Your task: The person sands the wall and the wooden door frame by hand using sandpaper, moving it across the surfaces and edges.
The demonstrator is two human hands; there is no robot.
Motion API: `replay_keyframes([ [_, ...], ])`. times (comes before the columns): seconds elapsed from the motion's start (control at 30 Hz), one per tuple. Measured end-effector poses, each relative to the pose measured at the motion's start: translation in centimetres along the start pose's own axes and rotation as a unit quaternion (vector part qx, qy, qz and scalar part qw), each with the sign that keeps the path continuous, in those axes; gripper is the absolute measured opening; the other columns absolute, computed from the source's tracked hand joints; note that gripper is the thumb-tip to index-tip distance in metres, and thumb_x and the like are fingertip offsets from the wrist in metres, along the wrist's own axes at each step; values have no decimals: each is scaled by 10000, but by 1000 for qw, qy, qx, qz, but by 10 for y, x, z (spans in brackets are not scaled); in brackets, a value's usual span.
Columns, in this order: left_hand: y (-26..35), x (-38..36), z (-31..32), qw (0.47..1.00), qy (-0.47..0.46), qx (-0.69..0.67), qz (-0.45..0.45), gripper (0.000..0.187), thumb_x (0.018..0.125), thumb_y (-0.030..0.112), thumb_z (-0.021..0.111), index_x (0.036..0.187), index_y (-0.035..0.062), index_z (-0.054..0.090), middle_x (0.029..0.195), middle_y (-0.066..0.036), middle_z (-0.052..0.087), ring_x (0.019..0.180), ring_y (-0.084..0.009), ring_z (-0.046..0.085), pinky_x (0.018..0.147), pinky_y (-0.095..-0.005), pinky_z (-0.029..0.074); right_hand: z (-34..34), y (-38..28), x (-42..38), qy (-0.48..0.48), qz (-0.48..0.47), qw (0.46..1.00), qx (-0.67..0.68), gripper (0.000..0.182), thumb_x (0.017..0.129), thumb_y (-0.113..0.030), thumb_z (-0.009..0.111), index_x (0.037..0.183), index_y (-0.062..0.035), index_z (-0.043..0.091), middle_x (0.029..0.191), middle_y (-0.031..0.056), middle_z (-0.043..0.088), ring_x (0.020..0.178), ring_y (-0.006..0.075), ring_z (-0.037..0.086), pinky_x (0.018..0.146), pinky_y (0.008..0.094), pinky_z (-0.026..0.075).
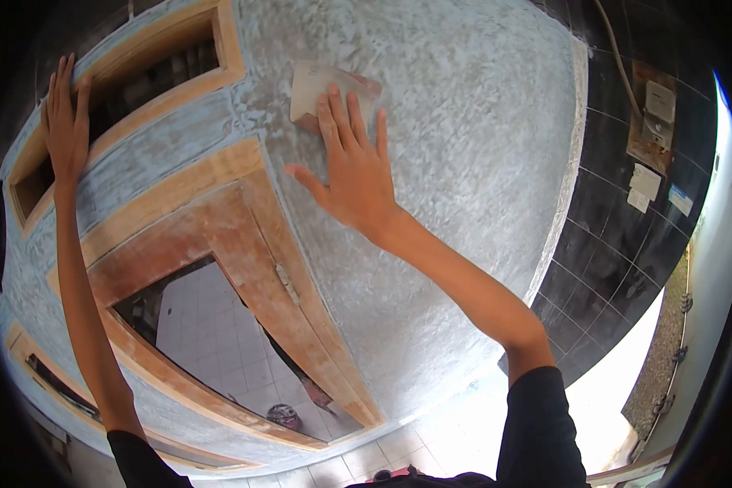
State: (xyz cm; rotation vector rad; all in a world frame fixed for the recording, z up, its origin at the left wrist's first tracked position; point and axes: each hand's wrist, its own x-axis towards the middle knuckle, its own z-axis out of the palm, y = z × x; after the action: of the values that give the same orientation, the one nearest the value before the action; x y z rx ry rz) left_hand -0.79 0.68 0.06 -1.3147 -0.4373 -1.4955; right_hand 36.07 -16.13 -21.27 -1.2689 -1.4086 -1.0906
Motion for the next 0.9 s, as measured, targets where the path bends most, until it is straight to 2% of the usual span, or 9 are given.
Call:
replay_keyframes([
  [0.07, -2, 0, 1, 1000, -11, -1, -5, 621, 1051, 598, 354, 1581, 274, 369, 1651, 6, 337, 1548, -213, 243, 1259, -501, 120, 2, 0, -1, 3, 0, 999, -42, 911, 958, -598, 564, 1574, 12, 284, 1659, 214, 249, 1528, 428, 222, 1215, 621, 112],
  [0.17, -5, 0, 3, 1000, -3, -6, 10, 626, 1047, 604, 360, 1581, 277, 370, 1651, 2, 338, 1546, -220, 249, 1255, -511, 124, 2, 3, 24, 43, 17, 999, -16, 884, 972, -574, 559, 1578, 5, 280, 1660, 209, 251, 1528, 422, 230, 1214, 622, 119],
  [0.3, -13, 1, 6, 999, 0, -22, 31, 605, 1043, 541, 421, 1569, 243, 397, 1643, -44, 354, 1538, -252, 272, 1247, -520, 145, 13, -8, -1, 52, 18, 998, 21, 860, 975, -539, 574, 1587, -13, 277, 1661, 201, 256, 1530, 406, 237, 1216, 612, 132],
  [0.37, -15, 0, 9, 998, 27, -15, 51, 583, 1068, 571, 318, 1582, 299, 359, 1642, 5, 356, 1535, -253, 278, 1247, -521, 151, 18, -15, -42, 17, 0, 1000, 16, 840, 966, -507, 600, 1590, -37, 291, 1661, 177, 274, 1530, 390, 248, 1218, 603, 144],
  [0.4, -15, 0, 9, 998, 22, -15, 49, 583, 1068, 571, 318, 1582, 299, 359, 1642, 5, 356, 1535, -253, 278, 1247, -521, 151, 19, -18, -61, 13, 1, 1000, 17, 840, 966, -507, 600, 1590, -37, 291, 1661, 177, 274, 1530, 390, 248, 1218, 603, 144],
  [0.5, -2, 5, -8, 998, 4, -36, 47, 588, 1063, 512, 406, 1581, 237, 371, 1642, -55, 355, 1532, -279, 283, 1240, -518, 179, 20, -22, -88, -40, -10, 999, 16, 819, 966, -483, 609, 1593, -54, 302, 1665, 149, 278, 1527, 384, 257, 1218, 600, 145],
  [0.57, 27, 15, -39, 979, -170, -90, -67, 874, 1025, 700, 189, 1595, 42, 268, 1678, -179, 177, 1548, -391, 135, 1245, -611, 79, 18, -19, -75, -33, 4, 999, 1, 804, 965, -468, 613, 1591, -61, 314, 1669, 133, 278, 1530, 379, 252, 1218, 601, 142],
  [0.67, 25, 15, -37, 979, -172, -90, -63, 884, 1023, 703, 181, 1588, 31, 283, 1674, -187, 178, 1550, -379, 135, 1245, -607, 89, 22, -25, -63, 7, 18, 999, 35, 800, 963, -446, 620, 1593, -62, 311, 1669, 140, 274, 1535, 377, 240, 1216, 610, 134],
  [0.9, 13, 11, -27, 982, -156, -99, -41, 849, 1038, 674, 193, 1590, 35, 281, 1675, -187, 171, 1551, -375, 131, 1251, -593, 93, 39, -60, -156, -58, 62, 995, 53, 786, 967, -405, 619, 1601, -67, 299, 1670, 154, 268, 1542, 385, 221, 1219, 616, 95],
])
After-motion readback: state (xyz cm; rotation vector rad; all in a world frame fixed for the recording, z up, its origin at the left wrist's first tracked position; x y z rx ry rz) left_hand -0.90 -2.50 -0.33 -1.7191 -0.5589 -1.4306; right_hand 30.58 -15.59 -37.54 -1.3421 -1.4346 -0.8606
